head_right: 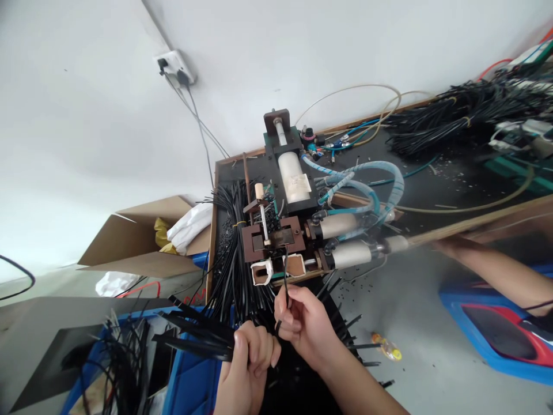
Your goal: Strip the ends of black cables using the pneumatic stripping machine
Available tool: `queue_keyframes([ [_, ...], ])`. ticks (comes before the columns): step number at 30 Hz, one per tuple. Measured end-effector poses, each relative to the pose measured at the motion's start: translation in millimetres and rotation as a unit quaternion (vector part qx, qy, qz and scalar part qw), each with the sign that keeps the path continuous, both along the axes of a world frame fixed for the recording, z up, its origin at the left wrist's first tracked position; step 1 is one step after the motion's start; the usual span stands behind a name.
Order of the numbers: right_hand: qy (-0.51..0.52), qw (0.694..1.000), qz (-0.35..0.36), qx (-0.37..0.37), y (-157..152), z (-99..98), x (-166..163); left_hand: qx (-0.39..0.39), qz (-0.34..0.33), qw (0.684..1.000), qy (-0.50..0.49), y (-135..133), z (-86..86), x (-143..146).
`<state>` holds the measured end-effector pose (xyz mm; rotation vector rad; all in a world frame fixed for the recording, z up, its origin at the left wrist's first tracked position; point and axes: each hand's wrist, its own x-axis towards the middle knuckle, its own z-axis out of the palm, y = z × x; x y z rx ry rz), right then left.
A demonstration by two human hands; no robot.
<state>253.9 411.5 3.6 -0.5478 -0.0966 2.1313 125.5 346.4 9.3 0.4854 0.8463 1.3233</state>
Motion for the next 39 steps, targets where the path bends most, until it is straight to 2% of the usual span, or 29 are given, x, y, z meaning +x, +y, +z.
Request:
queue_keyframes([
  [11,0.052,0.997,0.061,0.017,0,-13.5,3,0.016,-0.032,0.999,0.0,-1,-0.9,-1],
  [29,0.048,0.996,0.075,0.027,7,-17.7,5,0.018,-0.042,0.999,0.01,3,0.6,2],
  [39,0.036,0.997,0.06,0.038,7,-15.5,2,0.032,-0.04,0.999,0.016,1,-11.4,1],
])
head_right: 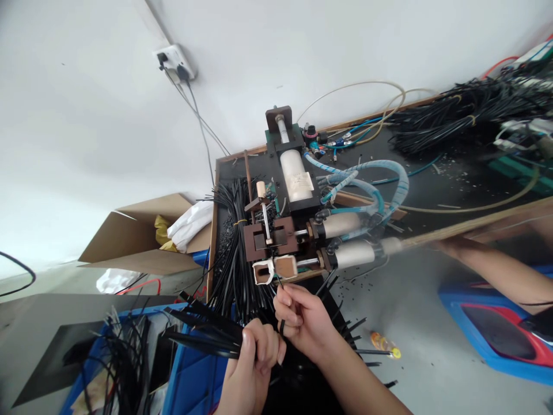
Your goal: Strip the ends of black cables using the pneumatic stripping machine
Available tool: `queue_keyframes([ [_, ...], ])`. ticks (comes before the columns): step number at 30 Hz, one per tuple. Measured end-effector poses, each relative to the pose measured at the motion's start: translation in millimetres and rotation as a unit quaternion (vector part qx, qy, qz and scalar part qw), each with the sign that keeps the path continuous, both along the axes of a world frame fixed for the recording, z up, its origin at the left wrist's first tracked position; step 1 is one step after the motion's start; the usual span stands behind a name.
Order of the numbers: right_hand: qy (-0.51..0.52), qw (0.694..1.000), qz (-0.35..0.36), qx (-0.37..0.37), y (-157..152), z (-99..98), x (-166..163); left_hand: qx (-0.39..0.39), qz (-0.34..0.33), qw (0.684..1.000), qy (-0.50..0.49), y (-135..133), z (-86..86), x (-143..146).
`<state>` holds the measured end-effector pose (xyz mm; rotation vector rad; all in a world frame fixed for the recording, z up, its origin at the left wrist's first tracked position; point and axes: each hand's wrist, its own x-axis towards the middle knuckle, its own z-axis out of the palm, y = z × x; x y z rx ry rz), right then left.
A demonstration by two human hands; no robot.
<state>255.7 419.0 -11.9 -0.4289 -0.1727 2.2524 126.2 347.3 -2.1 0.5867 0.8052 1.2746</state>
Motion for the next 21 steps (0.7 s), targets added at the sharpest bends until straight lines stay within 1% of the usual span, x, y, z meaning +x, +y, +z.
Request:
queue_keyframes([
  [5,-0.045,0.999,-0.016,0.015,-4,3.5,-4,0.003,0.021,1.0,0.005,-1,3.0,2],
  [7,-0.094,0.994,-0.035,0.033,-5,6.1,-6,-0.003,0.022,1.0,0.002,-2,4.5,2],
  [8,-0.143,0.987,-0.046,0.055,-6,6.8,-6,-0.01,0.017,1.0,-0.002,-3,5.0,1],
  [9,-0.207,0.973,-0.051,0.085,-6,6.9,-5,-0.017,0.009,1.0,-0.008,-4,5.3,1],
  [10,-0.276,0.953,-0.049,0.117,-7,6.0,-3,-0.026,-0.001,1.0,-0.014,-5,5.3,1],
  [12,-0.394,0.903,-0.024,0.167,-11,1.2,4,-0.04,-0.021,0.999,-0.022,-9,4.4,0],
  [14,-0.471,0.861,0.01,0.19,-17,-5.7,19,-0.046,-0.033,0.998,-0.018,-14,2.0,2],
  [16,-0.536,0.822,0.022,0.191,-25,-10.6,41,-0.053,-0.047,0.998,-0.006,-17,-1.7,3],
  [17,-0.583,0.791,0.015,0.186,-29,-10.7,54,-0.054,-0.058,0.997,0.003,-19,-3.8,5],
  [18,-0.639,0.749,-0.001,0.176,-34,-8.6,66,-0.055,-0.071,0.996,0.012,-20,-5.9,6],
  [19,-0.705,0.689,-0.024,0.166,-40,-4.1,77,-0.054,-0.085,0.995,0.02,-21,-7.9,7],
  [20,-0.782,0.599,-0.057,0.163,-45,2.5,86,-0.052,-0.097,0.994,0.027,-22,-9.6,8],
  [21,-0.835,0.513,-0.094,0.178,-50,10.7,91,-0.049,-0.109,0.992,0.032,-23,-11.0,10],
])
